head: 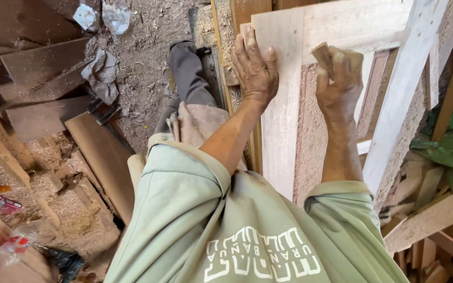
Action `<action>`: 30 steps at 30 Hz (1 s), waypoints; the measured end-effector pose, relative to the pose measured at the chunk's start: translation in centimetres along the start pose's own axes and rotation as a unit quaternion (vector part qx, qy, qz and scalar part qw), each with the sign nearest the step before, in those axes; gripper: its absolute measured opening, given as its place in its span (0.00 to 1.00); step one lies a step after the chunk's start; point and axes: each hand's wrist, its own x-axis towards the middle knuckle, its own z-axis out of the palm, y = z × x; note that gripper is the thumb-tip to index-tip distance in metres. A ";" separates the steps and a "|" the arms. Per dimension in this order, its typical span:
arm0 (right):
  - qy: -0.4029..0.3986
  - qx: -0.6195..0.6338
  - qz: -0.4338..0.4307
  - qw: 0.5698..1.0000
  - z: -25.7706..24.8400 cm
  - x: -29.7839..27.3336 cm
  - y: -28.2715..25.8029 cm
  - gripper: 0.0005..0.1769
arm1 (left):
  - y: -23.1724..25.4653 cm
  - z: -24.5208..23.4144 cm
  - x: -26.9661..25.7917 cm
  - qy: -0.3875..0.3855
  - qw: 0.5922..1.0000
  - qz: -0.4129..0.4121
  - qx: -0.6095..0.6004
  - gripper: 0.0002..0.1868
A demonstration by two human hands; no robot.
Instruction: Sanding a wooden door frame manually with a sanding block
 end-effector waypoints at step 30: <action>-0.158 -0.024 -0.127 0.979 0.5 3.1 2.2 0.23 | 0.7 -0.6 0.1 0.025 0.999 0.012 0.043 0.37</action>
